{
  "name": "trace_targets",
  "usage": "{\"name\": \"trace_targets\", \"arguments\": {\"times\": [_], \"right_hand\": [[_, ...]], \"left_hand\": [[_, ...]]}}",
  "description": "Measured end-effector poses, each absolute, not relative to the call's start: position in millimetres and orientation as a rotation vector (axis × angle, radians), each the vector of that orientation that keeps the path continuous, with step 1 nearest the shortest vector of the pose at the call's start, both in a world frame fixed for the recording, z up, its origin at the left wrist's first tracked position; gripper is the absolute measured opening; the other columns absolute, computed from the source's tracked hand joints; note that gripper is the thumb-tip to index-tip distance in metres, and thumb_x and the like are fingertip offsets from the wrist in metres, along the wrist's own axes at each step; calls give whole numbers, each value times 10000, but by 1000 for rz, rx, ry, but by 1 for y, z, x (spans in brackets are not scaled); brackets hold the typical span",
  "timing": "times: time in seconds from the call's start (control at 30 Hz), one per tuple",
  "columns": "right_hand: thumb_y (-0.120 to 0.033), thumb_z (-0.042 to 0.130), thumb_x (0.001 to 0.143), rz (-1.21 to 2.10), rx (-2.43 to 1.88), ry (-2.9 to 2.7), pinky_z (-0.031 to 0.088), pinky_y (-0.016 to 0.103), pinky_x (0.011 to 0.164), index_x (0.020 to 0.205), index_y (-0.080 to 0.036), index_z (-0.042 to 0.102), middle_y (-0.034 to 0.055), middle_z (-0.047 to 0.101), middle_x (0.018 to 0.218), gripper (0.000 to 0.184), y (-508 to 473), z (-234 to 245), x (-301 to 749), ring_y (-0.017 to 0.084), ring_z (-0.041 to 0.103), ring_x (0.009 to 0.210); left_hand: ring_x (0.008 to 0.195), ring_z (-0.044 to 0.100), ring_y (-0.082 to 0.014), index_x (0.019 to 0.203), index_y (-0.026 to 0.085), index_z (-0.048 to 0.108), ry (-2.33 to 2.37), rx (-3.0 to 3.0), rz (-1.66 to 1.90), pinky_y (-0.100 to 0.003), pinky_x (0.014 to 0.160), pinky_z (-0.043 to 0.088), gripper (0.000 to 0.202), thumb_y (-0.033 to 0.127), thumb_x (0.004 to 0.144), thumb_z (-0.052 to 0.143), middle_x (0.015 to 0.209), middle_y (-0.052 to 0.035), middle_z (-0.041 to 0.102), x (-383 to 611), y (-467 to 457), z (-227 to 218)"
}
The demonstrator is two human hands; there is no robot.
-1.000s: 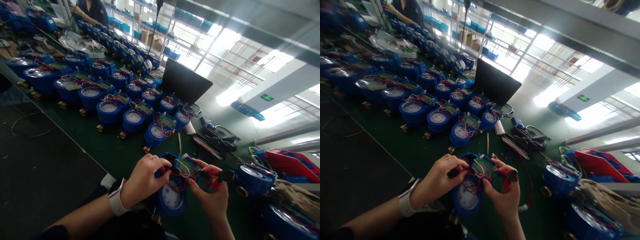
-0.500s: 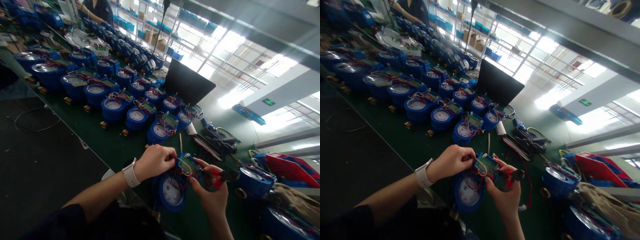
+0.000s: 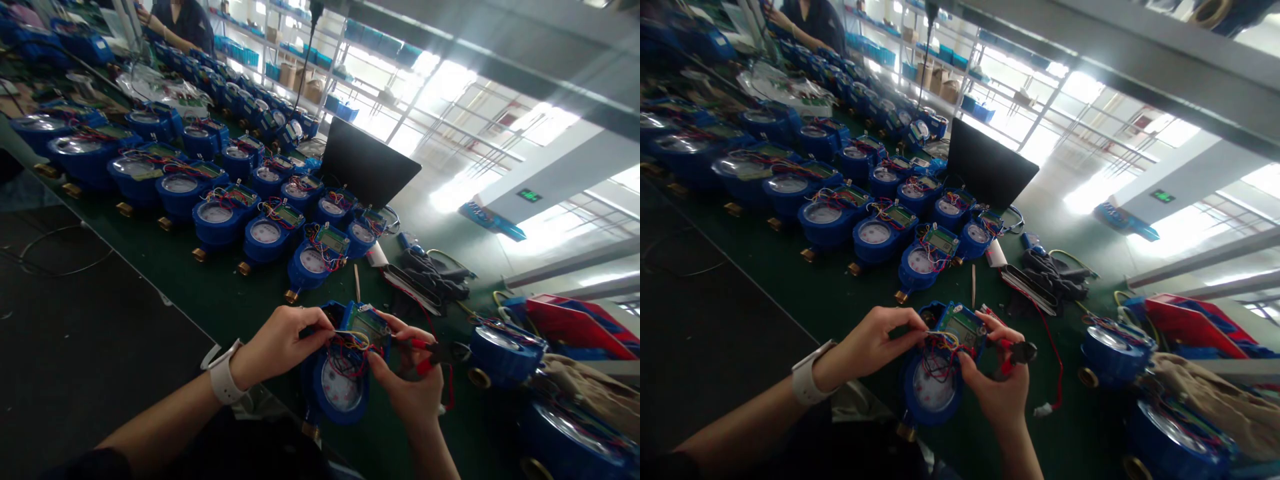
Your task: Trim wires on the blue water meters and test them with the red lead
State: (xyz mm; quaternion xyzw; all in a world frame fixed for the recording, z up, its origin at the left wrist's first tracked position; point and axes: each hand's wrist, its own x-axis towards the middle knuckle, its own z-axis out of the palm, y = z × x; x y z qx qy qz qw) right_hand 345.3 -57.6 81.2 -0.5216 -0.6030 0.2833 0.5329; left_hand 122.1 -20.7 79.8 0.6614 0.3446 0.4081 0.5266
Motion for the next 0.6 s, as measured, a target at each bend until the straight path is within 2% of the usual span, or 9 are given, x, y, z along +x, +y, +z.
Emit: {"name": "trace_targets", "arguments": {"times": [0.07, 0.17, 0.27, 0.37, 0.5, 0.6], "right_hand": [[-211, 776, 717, 676, -1244, -1459, 363, 639, 1026, 972, -222, 480, 131, 606, 1205, 391, -57, 81, 346, 343, 544, 1185], [-204, 775, 715, 681, -1247, -1482, 382, 622, 1020, 972, -224, 487, 128, 609, 1204, 387, -57, 82, 351, 342, 550, 1179], [-180, 769, 718, 716, -1213, -1520, 412, 581, 1013, 985, -233, 487, 123, 595, 1240, 392, -59, 83, 356, 331, 538, 1201], [-169, 761, 729, 738, -1197, -1533, 416, 562, 1015, 990, -242, 485, 113, 575, 1277, 386, -60, 83, 357, 318, 522, 1220], [-237, 764, 747, 741, -1265, -1502, 400, 521, 1033, 982, -244, 497, 95, 596, 1238, 356, -55, 84, 354, 286, 541, 1182], [-322, 826, 688, 713, -1364, -1550, 480, 411, 918, 995, -237, 540, 99, 551, 1287, 429, -54, 91, 357, 276, 549, 1132]], "left_hand": [[722, 620, -118, 852, 188, 653, 830, 1589, 1002, -211, 637, 431, 117, 262, 910, 583, 782, 28, 678, 121, -24, 76], [707, 614, -101, 845, 199, 644, 845, 1601, 1060, -193, 625, 429, 79, 208, 896, 585, 771, 45, 673, 122, -28, 72], [709, 601, -89, 819, 197, 623, 852, 1645, 1174, -189, 661, 421, 104, 100, 831, 586, 776, 47, 658, 127, -31, 70], [758, 550, -95, 774, 187, 594, 811, 1705, 1275, -205, 699, 398, 148, 42, 750, 575, 820, 25, 577, 134, -35, 72], [749, 496, -93, 729, 182, 577, 676, 1689, 1230, -194, 671, 392, 138, 48, 700, 562, 809, 21, 497, 136, -41, 79], [738, 515, -87, 730, 179, 567, 598, 1641, 1148, -182, 670, 412, 140, 42, 709, 548, 796, 25, 524, 132, -45, 82]]}}
